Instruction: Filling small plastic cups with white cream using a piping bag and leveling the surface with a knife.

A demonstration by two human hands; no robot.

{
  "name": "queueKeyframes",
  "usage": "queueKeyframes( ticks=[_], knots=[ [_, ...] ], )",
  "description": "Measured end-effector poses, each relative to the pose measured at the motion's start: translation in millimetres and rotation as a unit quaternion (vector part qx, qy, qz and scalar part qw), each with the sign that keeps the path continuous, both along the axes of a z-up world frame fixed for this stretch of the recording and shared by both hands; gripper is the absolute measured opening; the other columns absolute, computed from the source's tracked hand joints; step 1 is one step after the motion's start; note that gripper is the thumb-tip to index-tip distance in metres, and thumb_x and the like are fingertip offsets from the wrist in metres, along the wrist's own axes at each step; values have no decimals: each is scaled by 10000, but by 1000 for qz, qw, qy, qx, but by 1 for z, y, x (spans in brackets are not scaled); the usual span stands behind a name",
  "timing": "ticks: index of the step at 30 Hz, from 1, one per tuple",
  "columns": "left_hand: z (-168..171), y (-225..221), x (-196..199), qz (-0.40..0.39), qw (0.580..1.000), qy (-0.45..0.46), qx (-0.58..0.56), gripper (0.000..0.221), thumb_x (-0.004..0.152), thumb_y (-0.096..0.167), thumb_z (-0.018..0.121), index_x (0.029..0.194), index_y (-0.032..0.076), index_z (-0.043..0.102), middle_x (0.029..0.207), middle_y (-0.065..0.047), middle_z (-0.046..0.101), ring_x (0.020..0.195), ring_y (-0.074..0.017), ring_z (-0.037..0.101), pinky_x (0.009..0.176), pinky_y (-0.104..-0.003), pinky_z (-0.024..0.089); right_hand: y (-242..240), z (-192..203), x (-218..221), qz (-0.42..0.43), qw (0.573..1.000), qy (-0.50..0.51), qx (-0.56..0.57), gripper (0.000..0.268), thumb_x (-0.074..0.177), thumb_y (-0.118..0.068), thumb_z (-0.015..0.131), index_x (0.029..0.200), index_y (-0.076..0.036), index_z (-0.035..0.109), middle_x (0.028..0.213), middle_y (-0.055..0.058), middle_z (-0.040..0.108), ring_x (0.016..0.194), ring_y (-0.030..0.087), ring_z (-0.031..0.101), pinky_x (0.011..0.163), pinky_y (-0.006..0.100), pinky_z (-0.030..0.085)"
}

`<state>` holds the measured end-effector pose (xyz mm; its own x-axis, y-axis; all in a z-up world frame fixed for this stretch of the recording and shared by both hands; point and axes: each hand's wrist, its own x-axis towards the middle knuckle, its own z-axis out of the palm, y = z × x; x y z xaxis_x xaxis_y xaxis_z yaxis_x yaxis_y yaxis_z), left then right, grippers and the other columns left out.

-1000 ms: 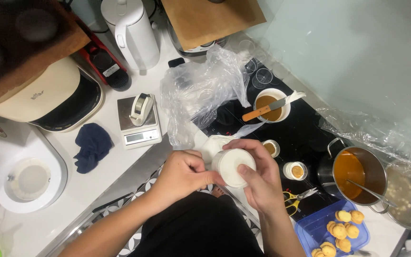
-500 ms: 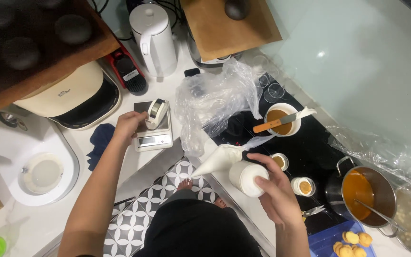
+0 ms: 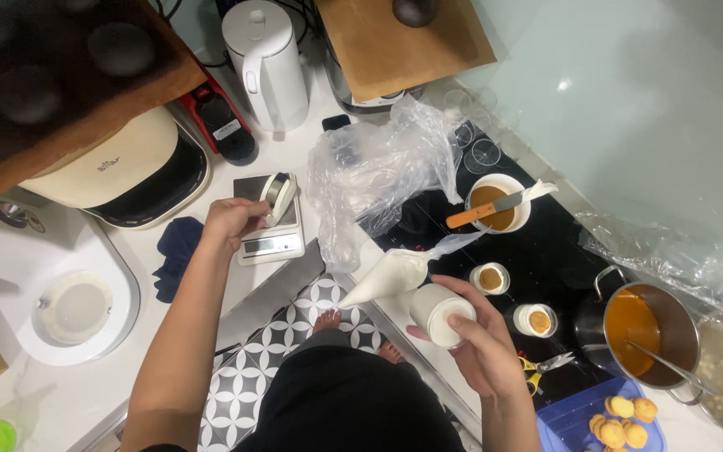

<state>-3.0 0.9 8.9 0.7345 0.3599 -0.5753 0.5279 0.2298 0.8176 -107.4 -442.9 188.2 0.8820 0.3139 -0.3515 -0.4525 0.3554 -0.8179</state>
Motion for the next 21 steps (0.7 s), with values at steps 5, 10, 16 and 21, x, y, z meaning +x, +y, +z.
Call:
queueKeyframes(
  ticks=[5,10,16,21],
  knots=[
    [-1,0,-19,62,995,-46,-68,73,837,-66,751,837,-78,679,904,-193,723,761,-237,733,722,-294,644,0,-6,-1,-11,999,36,-22,588,844,-149,701,1398,-3,567,1160,198,674,1001,278,686,774,423,594],
    [-55,2,-37,60,991,-117,8,64,835,-70,763,850,-69,701,973,-165,754,843,-207,733,791,-288,620,0,-10,-3,-43,997,-16,-61,573,857,-147,750,1376,3,561,1151,171,672,1022,241,666,840,381,554],
    [-23,-22,-58,8,941,-158,298,101,916,44,792,911,-40,736,957,-124,757,836,-167,690,781,-261,545,2,11,3,-9,992,-89,-86,559,836,-119,776,1350,35,617,1178,146,698,1081,218,663,960,347,519],
    [78,-76,-64,-18,903,-177,390,163,951,117,810,917,-24,734,955,-118,703,798,-151,645,749,-262,511,4,29,7,35,987,-111,-106,593,849,-109,754,1404,17,590,1144,151,718,1029,221,708,911,341,573]
  ],
)
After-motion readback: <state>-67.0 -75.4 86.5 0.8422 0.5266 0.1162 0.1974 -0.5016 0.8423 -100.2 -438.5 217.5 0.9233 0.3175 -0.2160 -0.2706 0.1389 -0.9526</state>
